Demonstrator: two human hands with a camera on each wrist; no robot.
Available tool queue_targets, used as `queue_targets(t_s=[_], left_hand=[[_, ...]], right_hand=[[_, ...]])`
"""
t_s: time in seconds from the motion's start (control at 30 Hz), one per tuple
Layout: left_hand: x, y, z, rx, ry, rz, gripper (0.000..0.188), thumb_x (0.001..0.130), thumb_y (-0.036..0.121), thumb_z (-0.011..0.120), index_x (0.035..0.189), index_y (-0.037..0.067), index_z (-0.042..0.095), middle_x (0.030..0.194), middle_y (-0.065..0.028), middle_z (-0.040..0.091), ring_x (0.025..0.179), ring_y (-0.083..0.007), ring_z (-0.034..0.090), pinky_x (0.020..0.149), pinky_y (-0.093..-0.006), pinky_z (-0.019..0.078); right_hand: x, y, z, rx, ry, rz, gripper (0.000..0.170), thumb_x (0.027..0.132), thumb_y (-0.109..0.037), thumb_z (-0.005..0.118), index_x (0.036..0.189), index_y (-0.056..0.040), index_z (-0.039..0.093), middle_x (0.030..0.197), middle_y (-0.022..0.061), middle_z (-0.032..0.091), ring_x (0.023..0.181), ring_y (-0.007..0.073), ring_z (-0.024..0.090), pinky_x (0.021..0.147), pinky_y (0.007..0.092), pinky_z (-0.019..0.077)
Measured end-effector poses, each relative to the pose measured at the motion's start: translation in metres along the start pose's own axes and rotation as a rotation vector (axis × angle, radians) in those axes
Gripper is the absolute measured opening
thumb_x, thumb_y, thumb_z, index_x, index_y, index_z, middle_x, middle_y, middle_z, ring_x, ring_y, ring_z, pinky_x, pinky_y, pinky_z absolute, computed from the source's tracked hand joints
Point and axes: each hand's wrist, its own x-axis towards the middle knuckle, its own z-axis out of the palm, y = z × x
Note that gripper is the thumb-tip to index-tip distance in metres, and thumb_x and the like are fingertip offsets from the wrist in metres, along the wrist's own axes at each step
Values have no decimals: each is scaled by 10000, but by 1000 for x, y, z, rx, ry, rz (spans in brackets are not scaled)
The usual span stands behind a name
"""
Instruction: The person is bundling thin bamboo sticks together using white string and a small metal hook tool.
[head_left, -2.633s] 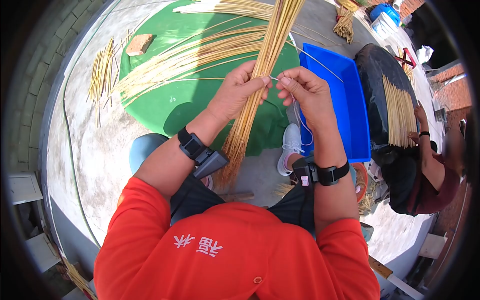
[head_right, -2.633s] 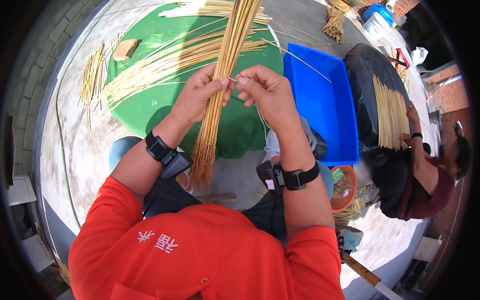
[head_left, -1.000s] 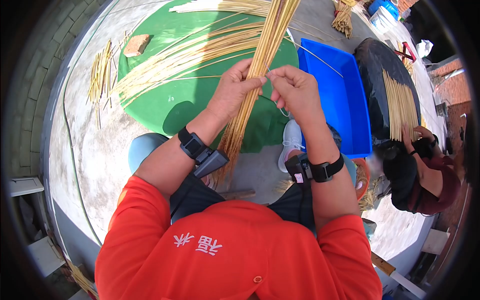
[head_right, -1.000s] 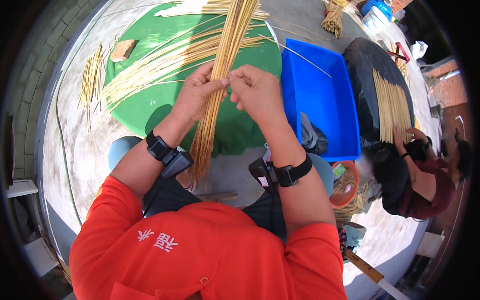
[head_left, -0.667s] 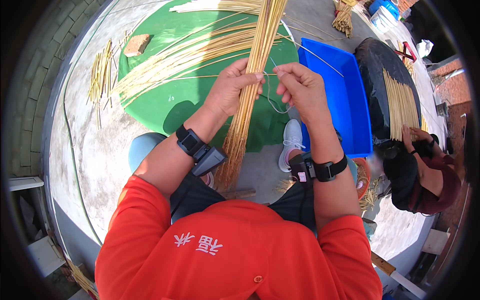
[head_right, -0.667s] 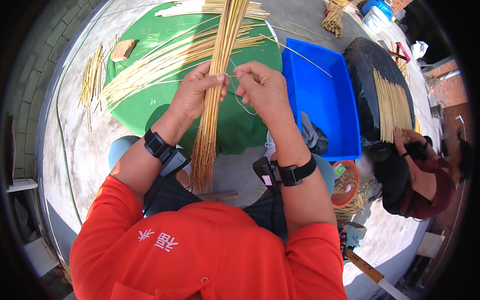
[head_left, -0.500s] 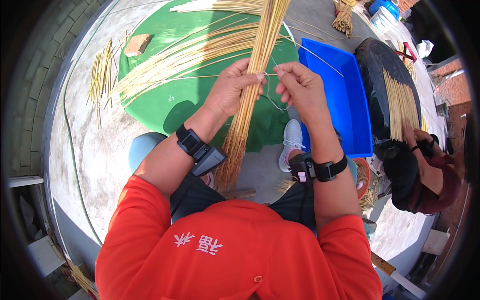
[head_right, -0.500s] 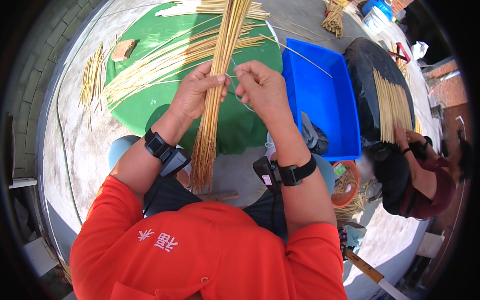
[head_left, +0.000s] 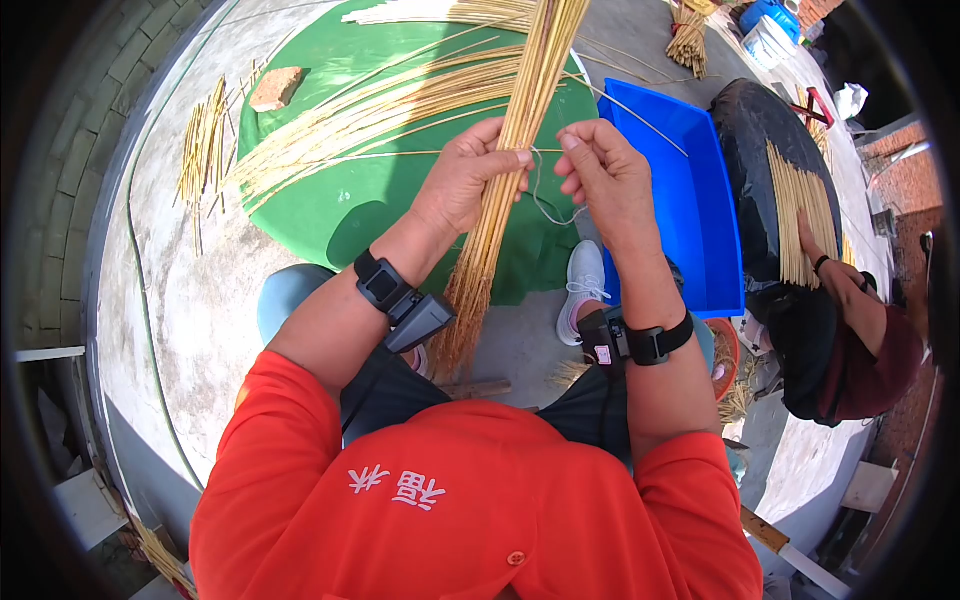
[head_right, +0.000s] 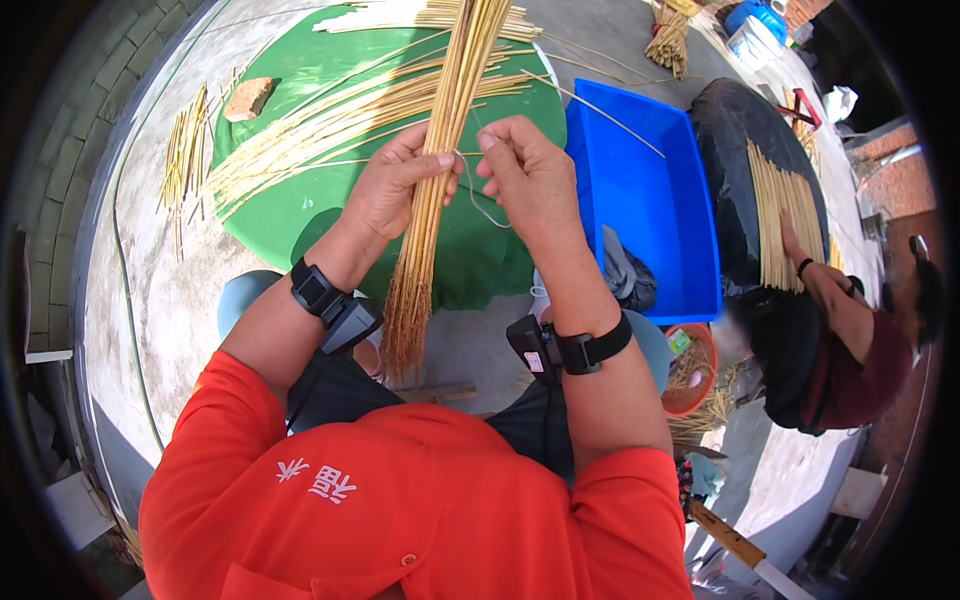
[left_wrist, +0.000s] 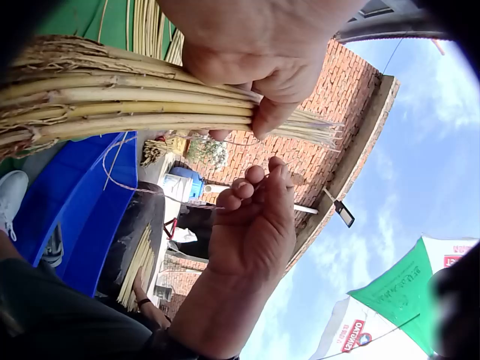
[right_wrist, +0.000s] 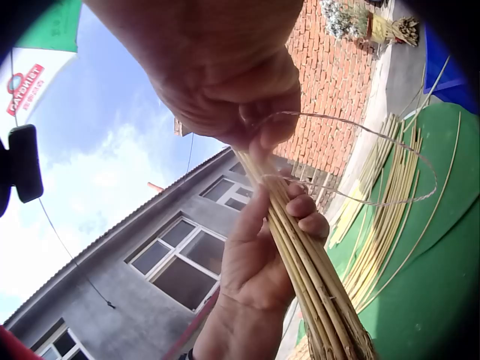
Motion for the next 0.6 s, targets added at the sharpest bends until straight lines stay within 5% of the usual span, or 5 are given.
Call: queue_targets(t_s=[0.33, 0.6], left_hand=[[-1, 1, 2, -25, -9, -7, 264, 810, 70, 613, 1057, 23, 533, 776, -43, 594, 616, -114, 574, 528, -240, 477], [0, -2, 1, -50, -1, -24, 262, 813, 67, 617, 1059, 19, 542, 788, -56, 595, 621, -121, 582, 526, -238, 484]], right_hand=[[-4, -1, -2, -186, -93, -7, 87, 873, -149, 546, 894, -77, 590, 601, 26, 578, 496, 87, 530, 452, 247, 414], [-4, 7, -5, -426, -76, -179, 97, 816, -159, 584, 868, -85, 621, 596, 127, 580, 542, 270, 593, 496, 335, 448]])
